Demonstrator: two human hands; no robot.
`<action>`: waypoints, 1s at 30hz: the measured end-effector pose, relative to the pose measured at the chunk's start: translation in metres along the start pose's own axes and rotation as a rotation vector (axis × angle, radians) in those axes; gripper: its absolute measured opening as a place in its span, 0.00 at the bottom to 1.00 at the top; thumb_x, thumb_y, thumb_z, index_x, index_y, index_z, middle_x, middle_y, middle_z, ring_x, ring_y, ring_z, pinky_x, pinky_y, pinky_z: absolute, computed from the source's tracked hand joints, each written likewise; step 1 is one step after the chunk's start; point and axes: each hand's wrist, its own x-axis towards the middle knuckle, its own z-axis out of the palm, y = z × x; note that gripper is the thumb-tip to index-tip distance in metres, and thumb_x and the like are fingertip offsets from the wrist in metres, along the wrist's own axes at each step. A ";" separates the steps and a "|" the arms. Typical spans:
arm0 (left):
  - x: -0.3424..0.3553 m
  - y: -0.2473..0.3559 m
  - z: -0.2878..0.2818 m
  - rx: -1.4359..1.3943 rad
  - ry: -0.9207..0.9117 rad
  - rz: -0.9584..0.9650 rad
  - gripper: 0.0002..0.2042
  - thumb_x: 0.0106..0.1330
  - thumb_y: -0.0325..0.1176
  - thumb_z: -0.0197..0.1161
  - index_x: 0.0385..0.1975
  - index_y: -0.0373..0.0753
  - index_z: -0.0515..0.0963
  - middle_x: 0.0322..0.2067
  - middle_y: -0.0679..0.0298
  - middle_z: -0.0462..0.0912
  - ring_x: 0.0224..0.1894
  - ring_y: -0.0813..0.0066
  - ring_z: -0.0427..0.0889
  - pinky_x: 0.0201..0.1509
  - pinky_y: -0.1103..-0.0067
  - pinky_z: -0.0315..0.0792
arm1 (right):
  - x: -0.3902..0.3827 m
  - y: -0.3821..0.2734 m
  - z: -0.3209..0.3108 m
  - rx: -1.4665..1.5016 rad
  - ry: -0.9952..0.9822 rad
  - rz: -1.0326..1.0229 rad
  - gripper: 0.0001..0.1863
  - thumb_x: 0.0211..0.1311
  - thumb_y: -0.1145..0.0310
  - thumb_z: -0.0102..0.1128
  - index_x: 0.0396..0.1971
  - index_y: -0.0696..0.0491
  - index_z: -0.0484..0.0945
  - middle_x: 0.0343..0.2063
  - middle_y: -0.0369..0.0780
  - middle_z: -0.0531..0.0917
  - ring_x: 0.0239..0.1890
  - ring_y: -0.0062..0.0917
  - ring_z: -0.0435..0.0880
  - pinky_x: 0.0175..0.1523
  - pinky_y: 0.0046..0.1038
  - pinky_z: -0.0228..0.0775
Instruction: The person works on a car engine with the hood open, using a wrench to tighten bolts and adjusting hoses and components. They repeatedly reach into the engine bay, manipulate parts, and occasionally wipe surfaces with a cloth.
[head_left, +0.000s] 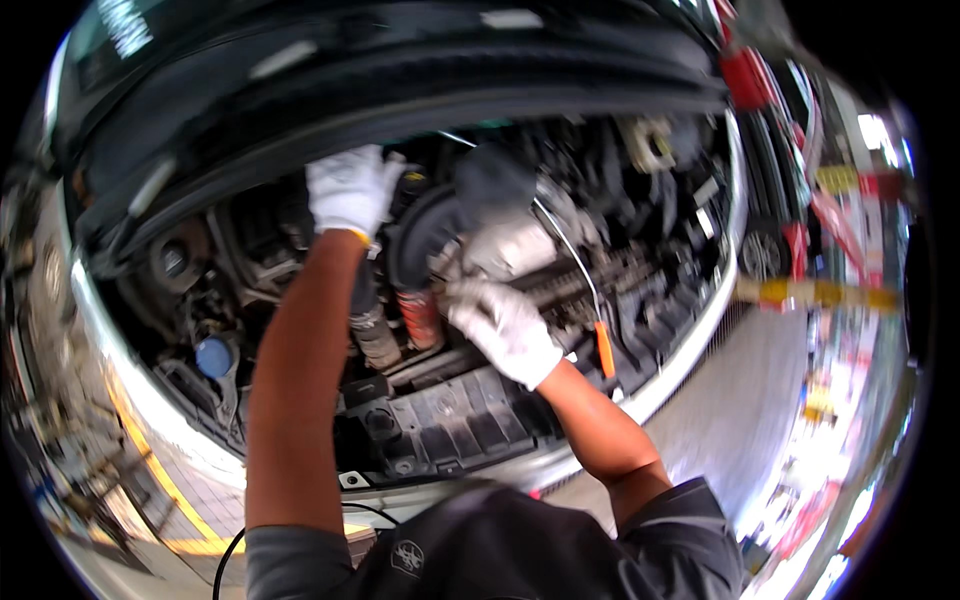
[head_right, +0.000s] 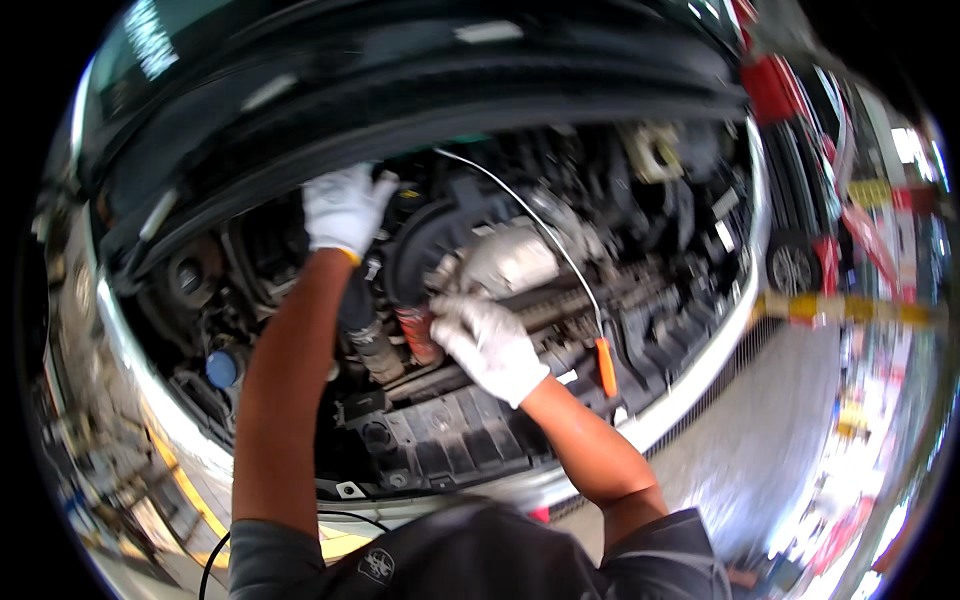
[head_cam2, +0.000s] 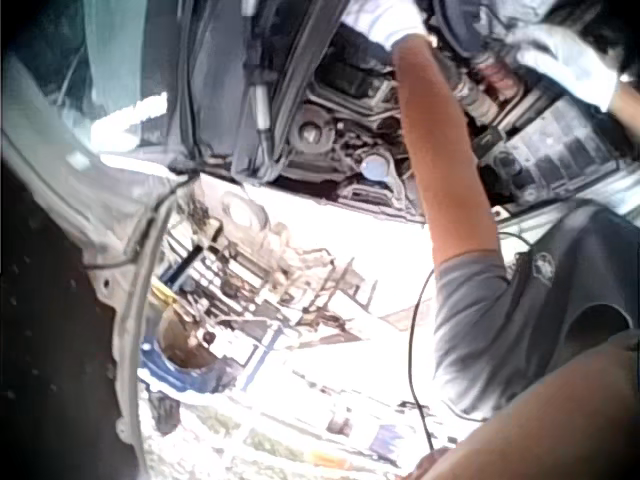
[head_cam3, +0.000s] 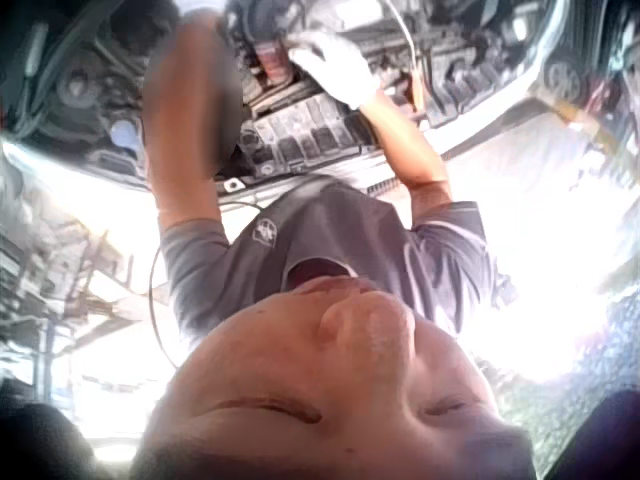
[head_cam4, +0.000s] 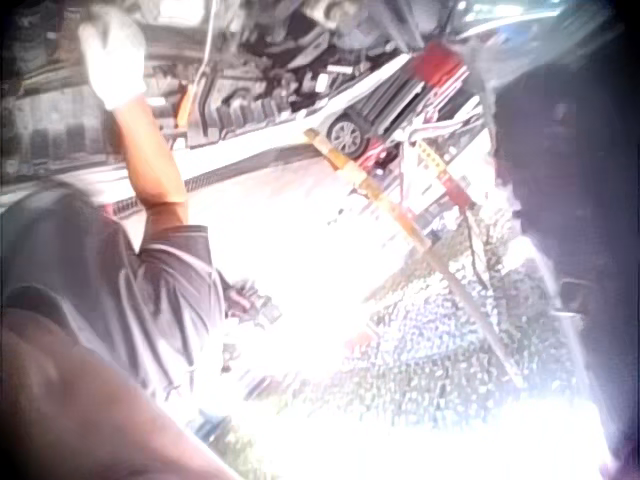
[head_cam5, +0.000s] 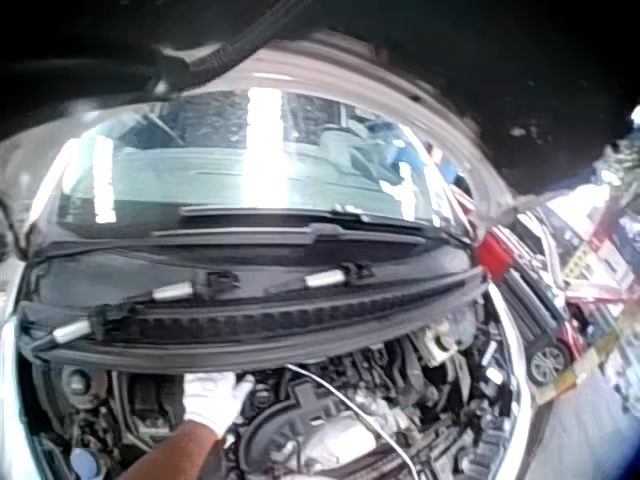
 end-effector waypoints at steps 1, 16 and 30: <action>0.004 -0.004 0.001 0.061 -0.076 -0.054 0.22 0.73 0.58 0.60 0.49 0.46 0.85 0.46 0.54 0.89 0.49 0.55 0.87 0.60 0.55 0.72 | -0.029 -0.005 -0.006 -0.035 -0.074 -0.043 0.22 0.72 0.56 0.64 0.57 0.55 0.83 0.48 0.50 0.88 0.52 0.46 0.87 0.60 0.41 0.77; 0.025 -0.015 0.023 0.128 -0.187 -0.035 0.27 0.75 0.66 0.50 0.46 0.51 0.88 0.49 0.58 0.90 0.58 0.58 0.85 0.69 0.59 0.67 | -0.148 0.032 -0.038 -0.839 -0.117 0.225 0.23 0.63 0.72 0.54 0.57 0.47 0.83 0.56 0.40 0.83 0.56 0.39 0.80 0.61 0.40 0.69; 0.014 -0.016 0.005 -0.150 -0.063 0.023 0.24 0.76 0.60 0.54 0.57 0.51 0.84 0.52 0.61 0.88 0.54 0.58 0.86 0.60 0.56 0.75 | -0.081 0.006 -0.064 -0.682 -0.319 -0.307 0.18 0.72 0.63 0.60 0.60 0.48 0.79 0.47 0.45 0.84 0.49 0.42 0.84 0.57 0.43 0.78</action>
